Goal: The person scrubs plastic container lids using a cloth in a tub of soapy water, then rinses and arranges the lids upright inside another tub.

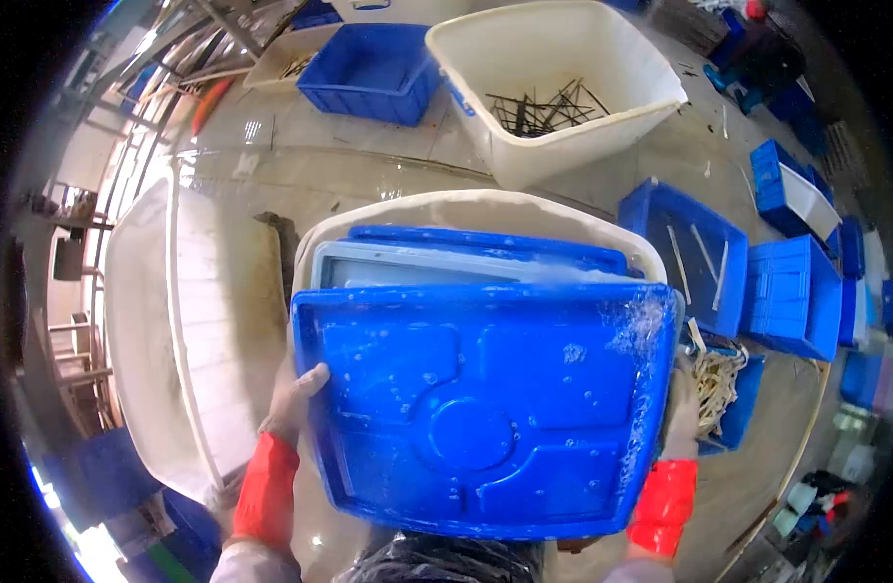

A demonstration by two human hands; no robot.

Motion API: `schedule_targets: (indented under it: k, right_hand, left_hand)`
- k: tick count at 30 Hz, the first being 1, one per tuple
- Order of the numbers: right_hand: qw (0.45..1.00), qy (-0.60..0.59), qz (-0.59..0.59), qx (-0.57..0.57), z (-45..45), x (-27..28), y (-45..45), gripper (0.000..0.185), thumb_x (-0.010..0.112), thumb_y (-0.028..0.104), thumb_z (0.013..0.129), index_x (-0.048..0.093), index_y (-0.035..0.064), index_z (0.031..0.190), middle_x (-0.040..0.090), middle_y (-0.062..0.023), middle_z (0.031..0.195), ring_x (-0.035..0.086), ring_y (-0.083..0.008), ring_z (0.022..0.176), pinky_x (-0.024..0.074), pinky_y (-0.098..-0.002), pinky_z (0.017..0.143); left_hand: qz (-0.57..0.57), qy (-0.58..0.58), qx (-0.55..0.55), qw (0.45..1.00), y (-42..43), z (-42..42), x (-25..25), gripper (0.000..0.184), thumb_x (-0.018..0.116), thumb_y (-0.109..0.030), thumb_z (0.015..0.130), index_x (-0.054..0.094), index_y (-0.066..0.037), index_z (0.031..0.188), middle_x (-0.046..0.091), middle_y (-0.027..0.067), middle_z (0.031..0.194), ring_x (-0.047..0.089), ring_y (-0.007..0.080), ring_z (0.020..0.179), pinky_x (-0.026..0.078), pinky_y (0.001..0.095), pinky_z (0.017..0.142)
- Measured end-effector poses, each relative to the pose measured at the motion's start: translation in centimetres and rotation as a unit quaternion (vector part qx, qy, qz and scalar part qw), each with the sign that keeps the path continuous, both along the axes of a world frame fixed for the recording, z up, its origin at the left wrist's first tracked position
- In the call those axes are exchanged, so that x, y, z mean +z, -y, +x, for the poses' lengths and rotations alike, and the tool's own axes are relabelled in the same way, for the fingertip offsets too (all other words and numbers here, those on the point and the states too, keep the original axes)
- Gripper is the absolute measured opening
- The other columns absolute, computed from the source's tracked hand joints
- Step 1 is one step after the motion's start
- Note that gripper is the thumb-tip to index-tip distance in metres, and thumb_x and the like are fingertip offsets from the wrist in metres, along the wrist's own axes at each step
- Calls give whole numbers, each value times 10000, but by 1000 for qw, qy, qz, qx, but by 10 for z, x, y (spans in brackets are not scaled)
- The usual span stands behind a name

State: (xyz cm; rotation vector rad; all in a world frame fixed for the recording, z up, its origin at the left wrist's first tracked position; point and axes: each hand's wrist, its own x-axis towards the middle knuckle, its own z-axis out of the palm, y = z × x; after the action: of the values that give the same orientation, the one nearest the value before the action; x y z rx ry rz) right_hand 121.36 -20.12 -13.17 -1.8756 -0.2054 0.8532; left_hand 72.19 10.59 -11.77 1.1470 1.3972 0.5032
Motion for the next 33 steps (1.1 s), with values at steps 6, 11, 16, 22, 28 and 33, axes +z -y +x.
schedule_targets:
  k: [6,11,16,22,28,33]
  right_hand:
    - [972,176,-82,130,-43,64,-46,717,546,169,984,253,-23,1610,435,-202,1561,450,-311,1415,316,-389,1203]
    - [950,258,-136,107,-55,49,-65,737,588,125,924,302,-19,1588,453,-204,1536,449,-328,1406,311,-406,1203]
    - [956,269,-95,68,-58,47,-65,715,590,82,911,338,-14,1573,497,-217,1495,491,-345,1370,333,-415,1191]
    - [896,393,-34,205,-57,101,-164,537,570,114,982,480,-85,1473,495,-245,1538,460,-346,1441,321,-395,1207]
    - [767,316,42,557,-130,30,-377,418,514,369,1022,689,52,1229,690,-215,1235,640,-398,1161,484,-448,1019]
    - [643,274,-79,711,-165,0,-426,489,399,414,1068,655,41,1251,689,-229,1230,635,-412,1166,479,-469,1008]
  left_hand:
    - [-3,6,-21,1000,-45,33,6,411,687,-310,961,664,-23,1254,678,13,1054,605,120,921,518,298,852]
    - [75,-166,-110,977,-92,62,13,436,643,-441,957,709,-79,1191,731,70,996,663,174,908,514,355,854]
    - [96,-295,-131,941,-110,90,30,559,606,-567,917,697,-143,1271,746,169,1097,698,336,1065,506,430,947]
    - [106,-218,-87,966,-98,78,16,509,660,-503,919,711,-117,1247,751,156,1078,708,301,1028,519,403,910]
    - [238,-209,-93,944,-91,76,6,454,657,-407,942,675,-91,1268,740,162,1089,701,327,1038,519,416,940]
    - [152,-236,-83,956,-87,71,9,521,628,-458,954,658,-93,1324,710,185,1231,663,352,1165,493,437,1005]
